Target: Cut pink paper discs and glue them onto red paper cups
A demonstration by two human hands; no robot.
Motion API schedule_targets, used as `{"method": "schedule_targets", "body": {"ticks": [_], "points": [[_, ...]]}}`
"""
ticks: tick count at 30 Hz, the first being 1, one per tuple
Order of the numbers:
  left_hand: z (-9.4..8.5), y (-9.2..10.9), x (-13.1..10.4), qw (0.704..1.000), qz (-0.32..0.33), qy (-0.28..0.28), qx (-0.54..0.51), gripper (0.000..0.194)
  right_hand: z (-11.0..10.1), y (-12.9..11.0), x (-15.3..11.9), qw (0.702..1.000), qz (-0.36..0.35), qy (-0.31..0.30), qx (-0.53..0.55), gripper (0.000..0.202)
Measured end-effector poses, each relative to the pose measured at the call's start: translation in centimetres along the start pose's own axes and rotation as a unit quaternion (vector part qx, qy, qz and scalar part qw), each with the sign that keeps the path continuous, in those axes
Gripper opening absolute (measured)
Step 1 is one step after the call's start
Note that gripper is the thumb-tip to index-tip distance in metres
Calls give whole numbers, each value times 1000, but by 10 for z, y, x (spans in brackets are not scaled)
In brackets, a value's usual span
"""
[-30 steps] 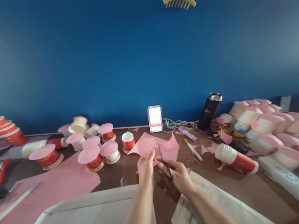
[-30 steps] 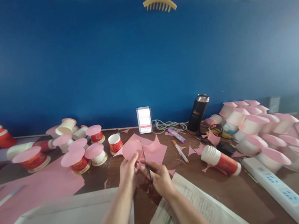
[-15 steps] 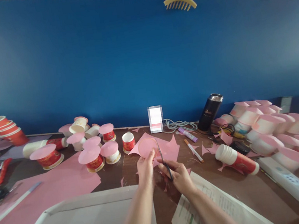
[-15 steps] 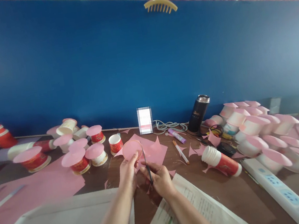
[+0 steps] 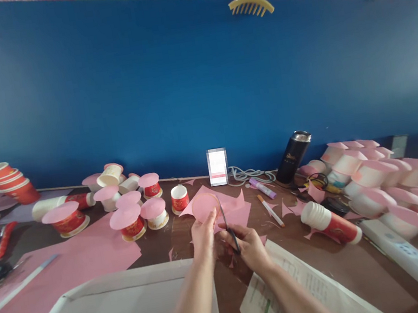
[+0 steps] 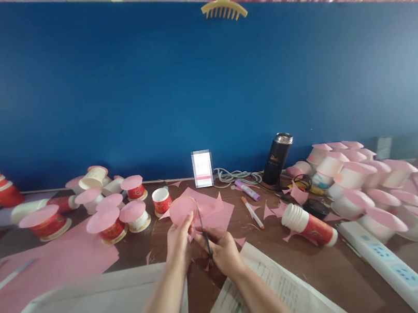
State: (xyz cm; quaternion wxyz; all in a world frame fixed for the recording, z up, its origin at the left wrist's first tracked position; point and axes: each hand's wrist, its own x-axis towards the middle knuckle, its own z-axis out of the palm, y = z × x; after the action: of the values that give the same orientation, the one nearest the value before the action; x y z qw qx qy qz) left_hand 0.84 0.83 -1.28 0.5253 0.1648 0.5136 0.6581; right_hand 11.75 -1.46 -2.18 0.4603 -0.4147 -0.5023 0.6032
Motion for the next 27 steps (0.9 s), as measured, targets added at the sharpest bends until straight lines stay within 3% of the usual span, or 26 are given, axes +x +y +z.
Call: {"method": "schedule_targets", "body": {"ticks": [12, 27], "points": [[1, -4, -3, 999, -10, -34, -4, 42, 0, -5, -2, 1000, -19, 11, 1, 51], [2, 0, -5, 999, -11, -27, -20, 38, 1, -9, -4, 1000, -17, 6, -13, 51]]}}
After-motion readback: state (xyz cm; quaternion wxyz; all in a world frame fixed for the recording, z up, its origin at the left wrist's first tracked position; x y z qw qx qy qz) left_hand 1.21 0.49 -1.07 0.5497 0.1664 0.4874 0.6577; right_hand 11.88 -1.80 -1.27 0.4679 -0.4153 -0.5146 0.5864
